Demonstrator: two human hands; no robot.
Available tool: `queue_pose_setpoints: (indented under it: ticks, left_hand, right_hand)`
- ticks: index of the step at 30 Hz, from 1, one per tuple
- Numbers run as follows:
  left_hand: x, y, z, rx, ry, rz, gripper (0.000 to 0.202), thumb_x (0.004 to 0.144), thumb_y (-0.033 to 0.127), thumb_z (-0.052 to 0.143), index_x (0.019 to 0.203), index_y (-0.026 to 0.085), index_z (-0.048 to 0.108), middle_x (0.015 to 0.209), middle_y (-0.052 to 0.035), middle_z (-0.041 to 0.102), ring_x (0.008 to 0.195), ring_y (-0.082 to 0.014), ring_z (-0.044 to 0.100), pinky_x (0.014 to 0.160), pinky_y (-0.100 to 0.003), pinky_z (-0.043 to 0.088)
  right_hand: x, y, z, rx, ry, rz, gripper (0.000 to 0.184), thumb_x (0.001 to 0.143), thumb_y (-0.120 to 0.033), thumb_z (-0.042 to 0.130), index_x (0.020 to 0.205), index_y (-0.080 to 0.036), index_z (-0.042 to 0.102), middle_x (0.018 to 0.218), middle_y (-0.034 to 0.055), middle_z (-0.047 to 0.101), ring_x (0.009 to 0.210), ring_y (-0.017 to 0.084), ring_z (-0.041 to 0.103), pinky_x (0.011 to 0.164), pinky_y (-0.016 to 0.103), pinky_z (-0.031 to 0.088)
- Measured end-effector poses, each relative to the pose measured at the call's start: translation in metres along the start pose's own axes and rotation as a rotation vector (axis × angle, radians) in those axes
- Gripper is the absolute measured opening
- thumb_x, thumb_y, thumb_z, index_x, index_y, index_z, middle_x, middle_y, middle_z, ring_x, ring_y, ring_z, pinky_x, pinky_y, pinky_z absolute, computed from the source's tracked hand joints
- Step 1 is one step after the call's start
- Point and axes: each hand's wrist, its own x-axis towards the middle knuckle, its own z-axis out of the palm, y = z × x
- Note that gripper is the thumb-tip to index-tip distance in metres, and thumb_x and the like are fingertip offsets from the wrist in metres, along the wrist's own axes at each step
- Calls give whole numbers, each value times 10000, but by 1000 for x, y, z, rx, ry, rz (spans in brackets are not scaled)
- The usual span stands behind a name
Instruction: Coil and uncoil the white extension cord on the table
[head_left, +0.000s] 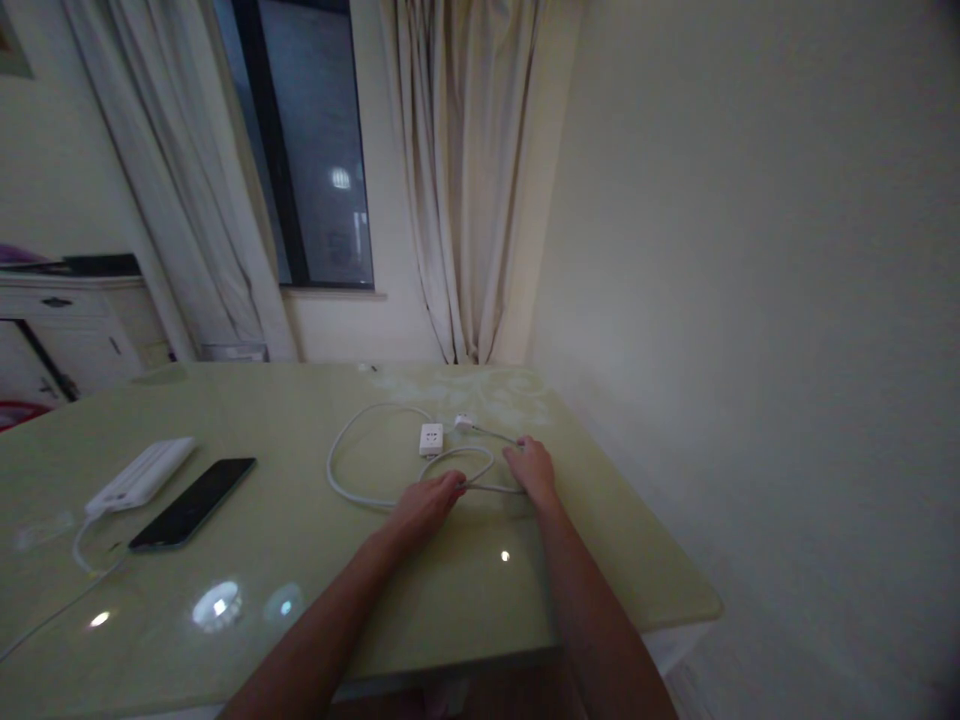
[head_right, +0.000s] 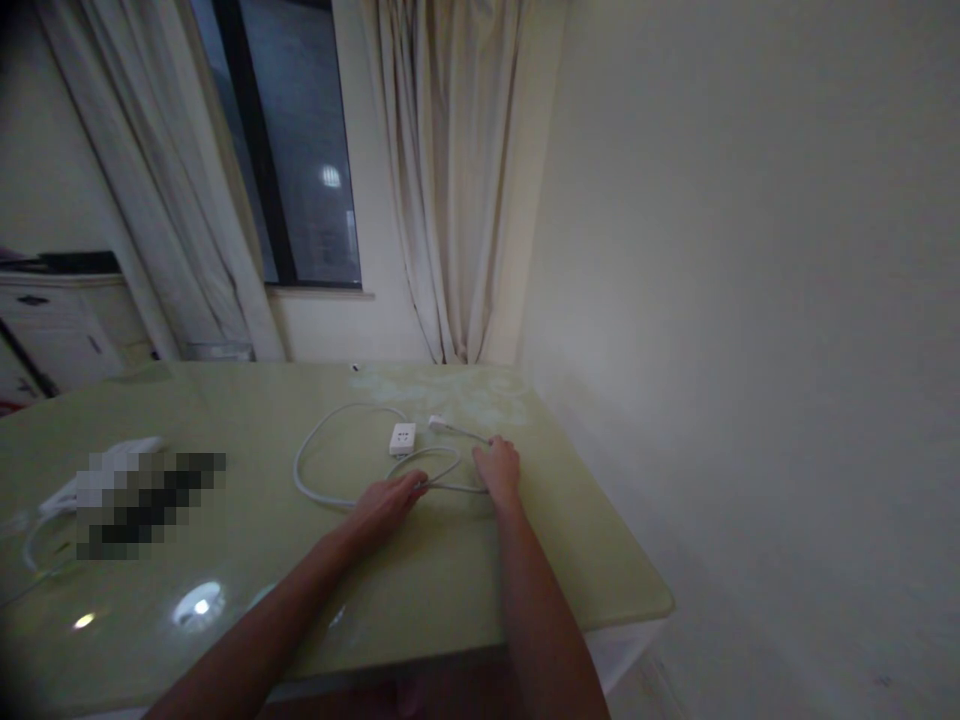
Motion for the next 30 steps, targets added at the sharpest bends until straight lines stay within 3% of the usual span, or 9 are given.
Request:
queue_pose_setpoints:
  ticks: [3, 5, 8, 10, 13, 15, 22, 26, 30]
  left_hand:
    - [-4, 2, -4, -18, -6, 22, 343, 1058, 413, 347, 1245, 270, 597, 1126, -65, 744, 916, -211, 700, 775, -293, 468]
    - [-9, 2, -9, -51, -12, 63, 363, 1057, 451, 345, 1237, 265, 600, 1081, -61, 748, 884, -199, 691, 758, -283, 456]
    - [-13, 0, -13, -56, -81, 120, 390, 1010, 558, 441, 1103, 241, 648, 911, -39, 733, 775, -181, 653, 680, -265, 414]
    - [-14, -1, -14, -42, -114, 145, 419, 977, 610, 490, 986, 228, 664, 836, -25, 709, 728, -166, 623, 644, -256, 378]
    - [-12, 0, -13, -1, -116, 195, 473, 1001, 615, 443, 869, 212, 652, 829, -24, 701, 724, -151, 611, 639, -256, 351]
    - [-9, 2, -10, 65, -116, 238, 486, 1020, 597, 408, 857, 207, 647, 852, -30, 708, 735, -152, 617, 637, -263, 338]
    - [-2, -1, 1, 209, -110, 385, 449, 987, 606, 472, 885, 212, 661, 843, -21, 699, 698, -143, 611, 580, -278, 286]
    - [-2, -2, 4, 189, -59, 459, 480, 958, 646, 490, 854, 207, 655, 793, -12, 666, 653, -130, 580, 560, -284, 268]
    - [-4, 2, 8, 200, 18, 529, 445, 1040, 529, 420, 850, 199, 651, 794, -16, 647, 656, -127, 559, 581, -287, 305]
  right_hand:
    - [4, 11, 4, -40, 23, -1, 451, 884, -381, 673, 1244, -108, 683, 1169, 192, 723, 1086, 291, 686, 898, 308, 474]
    - [8, 19, 9, -29, 41, -9, 431, 851, -262, 691, 1252, -105, 676, 1125, 184, 736, 1037, 283, 696, 861, 309, 475]
    - [14, 26, 20, 42, 75, -70, 384, 798, -74, 644, 1170, -128, 722, 1013, 153, 760, 944, 252, 706, 809, 294, 465]
    - [18, 26, 27, 90, 94, -119, 319, 783, -33, 615, 1036, -157, 765, 933, 132, 766, 905, 239, 702, 800, 287, 458]
    - [24, 23, 31, 141, 131, -164, 254, 801, -51, 582, 901, -181, 777, 916, 120, 764, 906, 241, 685, 816, 297, 459]
    - [27, 20, 31, 178, 175, -179, 285, 830, -73, 534, 954, -176, 769, 972, 122, 755, 944, 247, 664, 852, 317, 465]
    - [20, 10, 22, 538, 552, -325, 279, 908, -200, 464, 1056, -167, 698, 1050, 131, 639, 1029, 262, 558, 957, 417, 453]
    - [9, -1, 21, 629, 522, -391, 265, 948, -229, 460, 1091, -184, 678, 1068, 111, 609, 993, 239, 559, 927, 397, 475]
    - [-1, -15, 27, 619, 448, -482, 260, 980, -232, 460, 1078, -199, 699, 1047, 98, 613, 1006, 233, 566, 931, 386, 479]
